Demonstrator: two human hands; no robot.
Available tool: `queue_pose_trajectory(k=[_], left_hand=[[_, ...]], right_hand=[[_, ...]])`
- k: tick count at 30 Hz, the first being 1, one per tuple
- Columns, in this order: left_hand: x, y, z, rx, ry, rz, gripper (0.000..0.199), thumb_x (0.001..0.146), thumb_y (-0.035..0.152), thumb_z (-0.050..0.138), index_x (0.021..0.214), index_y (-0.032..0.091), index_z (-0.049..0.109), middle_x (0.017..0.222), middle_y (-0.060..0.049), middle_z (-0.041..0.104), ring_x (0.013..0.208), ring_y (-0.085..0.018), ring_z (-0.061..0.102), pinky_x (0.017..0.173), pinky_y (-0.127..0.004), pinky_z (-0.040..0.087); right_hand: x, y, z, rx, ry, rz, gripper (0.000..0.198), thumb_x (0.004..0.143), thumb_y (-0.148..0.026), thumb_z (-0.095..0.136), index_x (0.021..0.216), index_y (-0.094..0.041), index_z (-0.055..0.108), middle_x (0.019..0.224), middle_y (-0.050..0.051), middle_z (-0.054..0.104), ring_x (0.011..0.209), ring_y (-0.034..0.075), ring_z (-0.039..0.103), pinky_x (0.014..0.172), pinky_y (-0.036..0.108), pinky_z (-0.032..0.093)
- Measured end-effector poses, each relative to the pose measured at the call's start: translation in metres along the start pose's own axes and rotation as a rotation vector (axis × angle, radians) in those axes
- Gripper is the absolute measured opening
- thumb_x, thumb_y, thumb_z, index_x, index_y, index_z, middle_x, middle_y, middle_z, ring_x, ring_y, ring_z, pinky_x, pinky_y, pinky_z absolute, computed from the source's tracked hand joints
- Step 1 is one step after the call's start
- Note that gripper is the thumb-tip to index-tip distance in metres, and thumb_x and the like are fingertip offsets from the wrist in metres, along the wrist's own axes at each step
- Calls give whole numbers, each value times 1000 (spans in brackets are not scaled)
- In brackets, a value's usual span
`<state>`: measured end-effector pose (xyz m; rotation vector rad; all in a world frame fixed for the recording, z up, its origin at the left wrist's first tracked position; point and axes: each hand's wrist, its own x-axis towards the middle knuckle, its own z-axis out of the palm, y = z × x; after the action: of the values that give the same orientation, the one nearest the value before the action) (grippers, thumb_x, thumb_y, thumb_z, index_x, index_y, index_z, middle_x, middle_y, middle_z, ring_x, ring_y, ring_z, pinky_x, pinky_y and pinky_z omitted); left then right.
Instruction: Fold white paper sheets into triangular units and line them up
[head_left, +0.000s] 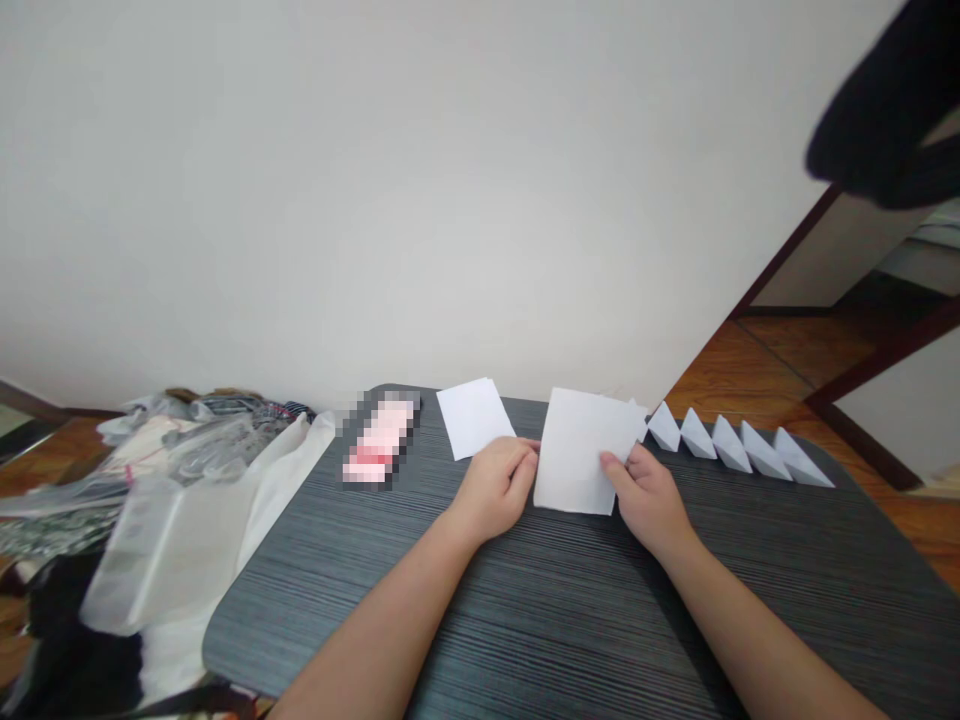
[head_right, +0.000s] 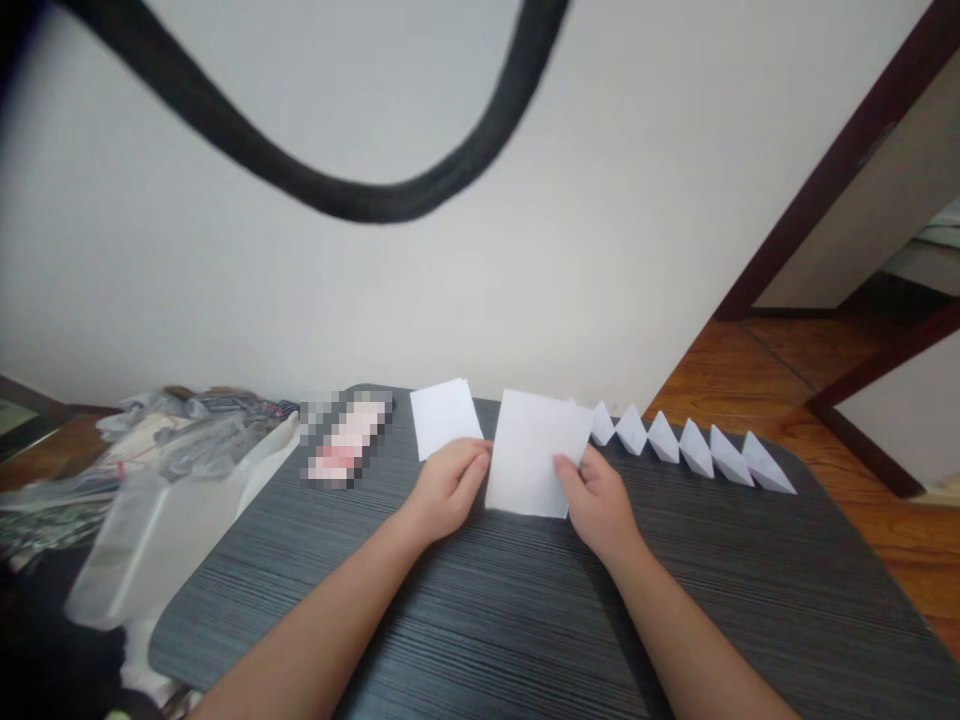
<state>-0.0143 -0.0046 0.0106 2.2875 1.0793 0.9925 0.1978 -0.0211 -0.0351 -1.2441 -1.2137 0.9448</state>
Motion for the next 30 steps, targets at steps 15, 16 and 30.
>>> queue_pose_trajectory(k=[15, 16, 30], left_hand=[[3, -10, 2, 641, -107, -296, 27, 88, 35, 40, 94, 14, 56, 100, -15, 58, 102, -28, 49, 93, -47, 32], [3, -10, 1, 664, -104, -320, 27, 88, 35, 40, 92, 14, 56, 97, -15, 58, 98, -28, 51, 90, -46, 34], [-5, -2, -2, 790, -80, -438, 25, 85, 35, 46, 90, 13, 55, 94, -16, 55, 91, -30, 50, 78, -46, 39]], right_hand=[[-3, -7, 1, -83, 62, -6, 42, 79, -43, 56, 112, -18, 60, 102, 10, 69, 93, 29, 64, 80, 44, 52], [-3, -7, 1, -89, 59, -15, 41, 79, -44, 56, 112, -18, 61, 101, 10, 69, 93, 29, 64, 79, 44, 52], [-2, -2, -1, -66, 4, 8, 44, 82, -42, 54, 120, -20, 55, 113, 10, 64, 103, 28, 60, 87, 45, 48]])
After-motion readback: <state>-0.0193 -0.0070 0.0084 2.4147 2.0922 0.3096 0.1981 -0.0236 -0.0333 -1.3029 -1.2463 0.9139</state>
